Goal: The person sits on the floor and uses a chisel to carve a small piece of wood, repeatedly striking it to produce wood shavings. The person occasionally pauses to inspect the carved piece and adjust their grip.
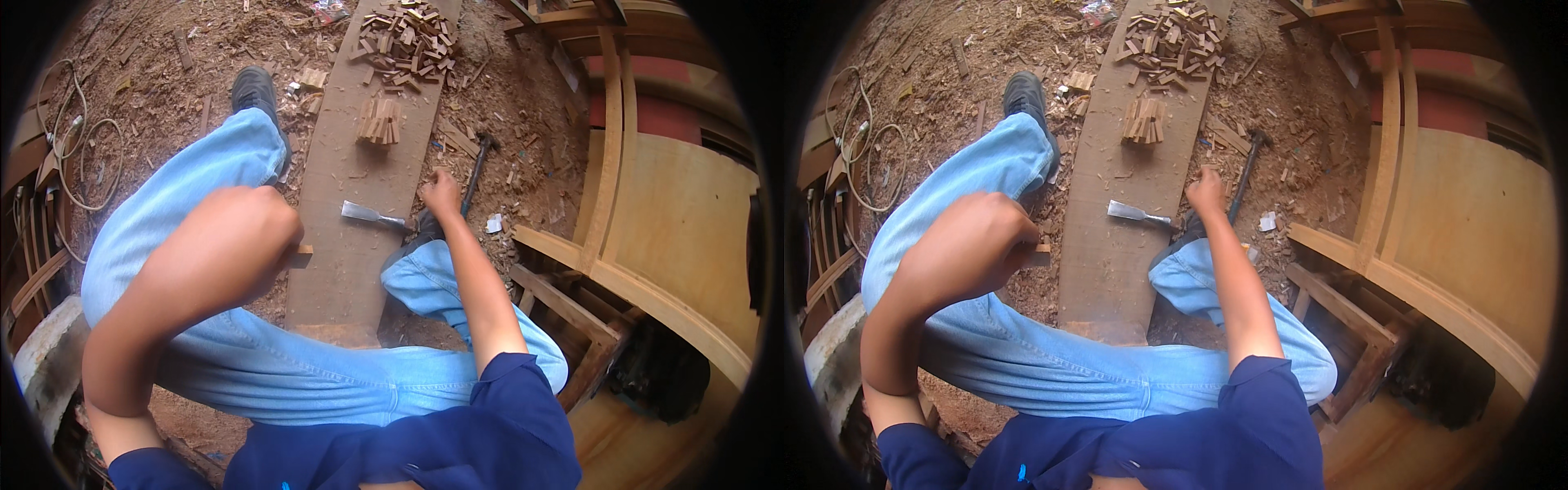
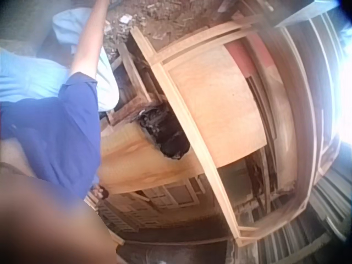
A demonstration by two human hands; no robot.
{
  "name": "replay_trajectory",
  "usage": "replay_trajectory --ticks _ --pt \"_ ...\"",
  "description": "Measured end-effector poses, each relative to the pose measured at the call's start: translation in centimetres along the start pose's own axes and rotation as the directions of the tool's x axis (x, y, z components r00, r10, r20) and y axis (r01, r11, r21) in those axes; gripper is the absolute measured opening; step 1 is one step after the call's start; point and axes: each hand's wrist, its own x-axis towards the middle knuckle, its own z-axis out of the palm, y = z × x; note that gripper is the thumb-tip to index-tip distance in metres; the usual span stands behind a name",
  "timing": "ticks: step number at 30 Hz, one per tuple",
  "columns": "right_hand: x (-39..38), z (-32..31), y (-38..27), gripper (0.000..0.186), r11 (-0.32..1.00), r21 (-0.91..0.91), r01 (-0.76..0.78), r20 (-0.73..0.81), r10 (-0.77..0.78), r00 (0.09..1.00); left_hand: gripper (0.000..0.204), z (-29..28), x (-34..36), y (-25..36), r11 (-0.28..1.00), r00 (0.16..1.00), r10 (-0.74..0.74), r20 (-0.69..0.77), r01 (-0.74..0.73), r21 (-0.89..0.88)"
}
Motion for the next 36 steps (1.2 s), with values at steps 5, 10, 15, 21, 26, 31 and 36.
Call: replay_trajectory --ticks 5,10,15,21,26,31,36 --pt "3.4 0.6 2.9 0.051 0.971 -0.229 -0.071 -0.004 0.072 0.997 0.014 0.1 0.2 -0.3 1.0 0.999 0.024 -0.041 -0.024 0.012" --pt "4.5 2.1 3.7 0.034 0.957 -0.27 -0.101 -0.097 0.077 0.992 0.015 -0.2 0.4 -0.4 1.0 1.0 0.002 -0.009 -0.002 0.016" --pt "4.6 1.9 4.4 0.023 0.973 -0.207 -0.1 -0.081 0.085 0.993 0.016 -0.7 0.4 -0.2 1.0 1.0 0.007 0.029 -0.007 0.003" --pt "4.9 2.1 4.3 0.023 0.975 0.089 -0.204 -0.086 0.211 0.974 0.019 -0.6 0.4 -0.1 1.0 0.999 -0.017 0.033 0.018 -0.022" --pt "6.0 2.9 0.9 0.032 0.826 0.563 -0.027 -0.155 0.137 0.978 0.019 -0.5 0.3 0.2 1.0 1.0 0.02 0.013 -0.02 -0.013" --pt "7.1 2.3 -4.5 0.03 0.754 0.657 0.017 -0.111 0.075 0.991 0.017 -0.6 0.2 0.3 1.0 1.0 0.014 0.004 -0.014 -0.019" --pt "7.2 1.3 -8.9 0.03 0.823 0.563 0.072 -0.145 0.012 0.989 0.017 -0.8 -0.1 0.3 1.0 1.0 0.01 0.017 -0.009 -0.012"
